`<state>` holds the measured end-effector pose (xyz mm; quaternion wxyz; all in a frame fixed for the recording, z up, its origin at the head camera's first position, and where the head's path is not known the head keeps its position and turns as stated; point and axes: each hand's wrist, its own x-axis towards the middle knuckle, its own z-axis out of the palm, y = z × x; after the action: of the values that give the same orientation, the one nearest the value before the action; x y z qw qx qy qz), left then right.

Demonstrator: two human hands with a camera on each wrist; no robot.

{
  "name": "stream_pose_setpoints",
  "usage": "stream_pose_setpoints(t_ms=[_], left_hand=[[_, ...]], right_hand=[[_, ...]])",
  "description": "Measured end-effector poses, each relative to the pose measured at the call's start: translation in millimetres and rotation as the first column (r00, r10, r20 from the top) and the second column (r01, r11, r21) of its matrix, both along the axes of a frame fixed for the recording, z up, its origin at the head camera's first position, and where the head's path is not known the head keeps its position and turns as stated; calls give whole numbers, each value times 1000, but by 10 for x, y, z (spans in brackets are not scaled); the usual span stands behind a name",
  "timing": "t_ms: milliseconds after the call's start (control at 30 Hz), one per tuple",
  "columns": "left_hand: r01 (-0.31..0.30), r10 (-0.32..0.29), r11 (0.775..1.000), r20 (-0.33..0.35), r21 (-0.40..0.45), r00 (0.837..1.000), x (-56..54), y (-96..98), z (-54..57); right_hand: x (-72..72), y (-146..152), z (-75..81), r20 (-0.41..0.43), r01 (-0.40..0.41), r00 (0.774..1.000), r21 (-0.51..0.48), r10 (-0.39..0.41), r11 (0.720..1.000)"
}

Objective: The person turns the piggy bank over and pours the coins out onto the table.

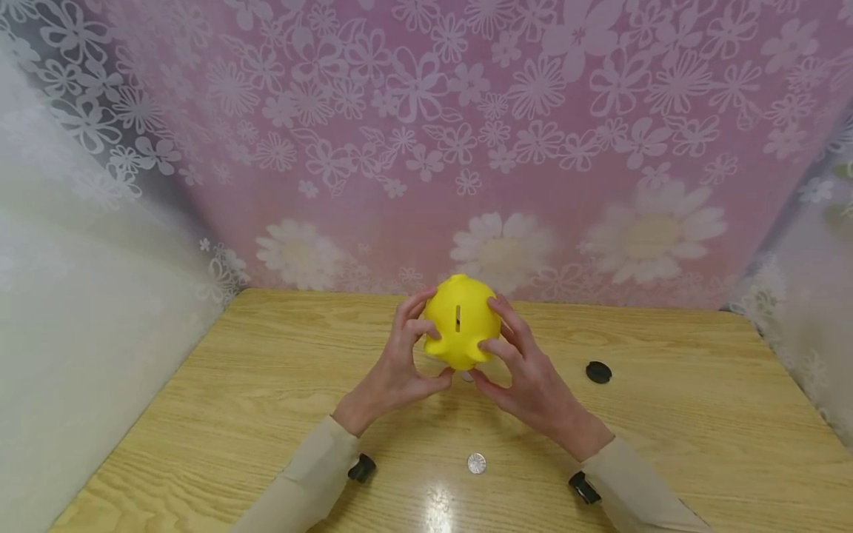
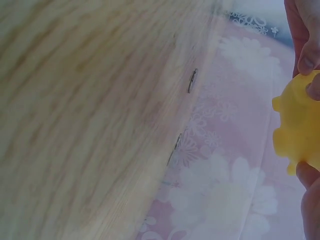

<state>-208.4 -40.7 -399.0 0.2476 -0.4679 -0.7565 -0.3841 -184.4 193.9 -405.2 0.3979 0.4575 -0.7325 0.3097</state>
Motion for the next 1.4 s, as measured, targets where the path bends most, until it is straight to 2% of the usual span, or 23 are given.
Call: stream_pose_setpoints(t_ms=[400, 700, 833, 933, 1033, 1067, 1133, 1167, 1300, 1400], left_hand=[[-1, 3, 1000, 65, -22, 998, 10, -23, -33], [30, -26, 999, 120, -31, 992, 4, -54, -34], [13, -6, 999, 191, -35, 981, 25, -67, -25], [-9, 19, 999, 287, -38, 958, 45, -68, -21], [-30, 42, 999, 419, -36, 907, 55, -59, -20], [-36, 49, 999, 460, -36, 886, 54, -55, -17], [-50, 62, 998, 533, -38, 844, 49, -44, -14], [-54, 69, 998, 555, -44, 829, 45, -40, -12], [-57, 87, 996, 609, -67, 788, 44, -32, -3], [-55, 97, 995, 629, -87, 771, 46, -31, -6]], right_hand=[[35, 24, -12, 38, 60, 997, 44, -62, 997], [53, 66, -51, 99, 88, 991, 50, -92, 995], [62, 77, -54, 143, 90, 985, 30, -93, 996], [69, 76, -46, 196, 112, 974, 17, -113, 994], [99, 53, -17, 316, 164, 934, 24, -164, 986], [111, 42, -9, 368, 187, 912, 26, -183, 982], [140, 22, 14, 482, 229, 849, 37, -218, 973], [150, 13, 23, 526, 243, 819, 41, -228, 969], [166, -1, 44, 645, 271, 723, 66, -248, 960], [168, -4, 50, 676, 278, 688, 89, -263, 956]])
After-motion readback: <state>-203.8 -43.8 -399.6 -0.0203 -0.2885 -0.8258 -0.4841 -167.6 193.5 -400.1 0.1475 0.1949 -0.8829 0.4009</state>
